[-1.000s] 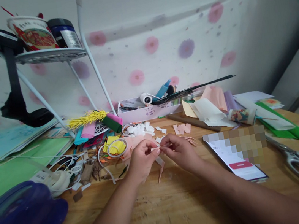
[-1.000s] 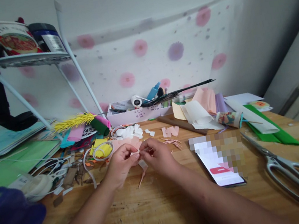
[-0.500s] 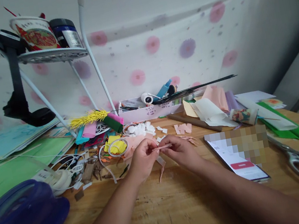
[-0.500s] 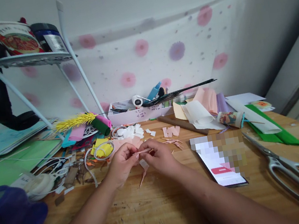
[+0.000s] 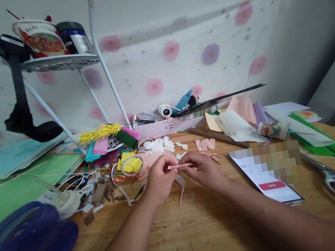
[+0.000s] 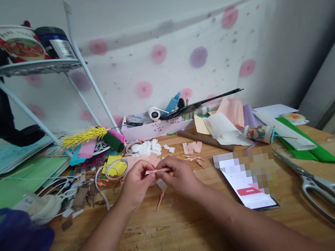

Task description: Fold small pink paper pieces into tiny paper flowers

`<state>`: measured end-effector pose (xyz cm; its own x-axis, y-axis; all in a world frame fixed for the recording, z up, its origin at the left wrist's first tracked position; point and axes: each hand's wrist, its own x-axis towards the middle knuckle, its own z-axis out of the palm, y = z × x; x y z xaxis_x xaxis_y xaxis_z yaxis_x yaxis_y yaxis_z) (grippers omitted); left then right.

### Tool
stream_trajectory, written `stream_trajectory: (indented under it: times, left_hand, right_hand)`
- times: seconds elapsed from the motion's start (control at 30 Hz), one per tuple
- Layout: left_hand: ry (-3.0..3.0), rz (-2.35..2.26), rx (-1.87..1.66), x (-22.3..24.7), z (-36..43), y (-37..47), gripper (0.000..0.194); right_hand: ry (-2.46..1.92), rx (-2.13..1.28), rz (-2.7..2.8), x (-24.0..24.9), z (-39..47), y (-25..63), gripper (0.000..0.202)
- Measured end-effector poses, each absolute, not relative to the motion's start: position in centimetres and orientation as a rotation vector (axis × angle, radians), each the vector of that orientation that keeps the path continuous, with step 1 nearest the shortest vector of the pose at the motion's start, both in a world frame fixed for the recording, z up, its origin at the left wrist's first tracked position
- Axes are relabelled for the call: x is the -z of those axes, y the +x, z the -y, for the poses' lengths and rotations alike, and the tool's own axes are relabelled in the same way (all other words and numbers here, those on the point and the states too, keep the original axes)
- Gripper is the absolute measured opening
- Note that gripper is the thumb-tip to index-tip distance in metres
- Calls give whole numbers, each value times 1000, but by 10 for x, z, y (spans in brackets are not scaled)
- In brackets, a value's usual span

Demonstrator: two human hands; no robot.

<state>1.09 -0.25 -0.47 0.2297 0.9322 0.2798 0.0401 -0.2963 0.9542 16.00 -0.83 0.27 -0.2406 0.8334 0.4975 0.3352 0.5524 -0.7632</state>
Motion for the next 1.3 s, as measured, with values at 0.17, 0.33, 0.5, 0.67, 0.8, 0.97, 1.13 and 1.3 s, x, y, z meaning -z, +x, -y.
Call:
stream_trajectory:
  times: [0.17,0.33,0.5,0.67,0.8,0.97,1.13,1.3]
  left_hand:
    - [1565,-884,-1114,3,3,9,16]
    - [1534,-868,-1118,4,1,6,15]
    - [1579,-887,-1159,5,0,5,15]
    - [1799,-957,-1284,1,4,6,8]
    - [2196,-1029,-1335,-4,8,6,8]
    - [1950,-1056,-1185,-3,6,4,20]
    - [1772,-949,-919,0,1,1,26]
    - [1876,-1086,-985,1,0,1,18]
  right_hand:
    - [-894,-477,1867,-3,7,162,6]
    - [-778,-389,1945,1,5,164,12]
    - [-799,-410,1907,1,7,165,12]
    - [-1012,-786,1695,0,9,162,9]
    - [-1035,-1199,1528,2,6,160,16]
    - [-1066,-830,1697,0,6,164,13]
    - [-866,-346,2005,-1,10,167,12]
    - [-895,-403,1935,1,9,165,10]
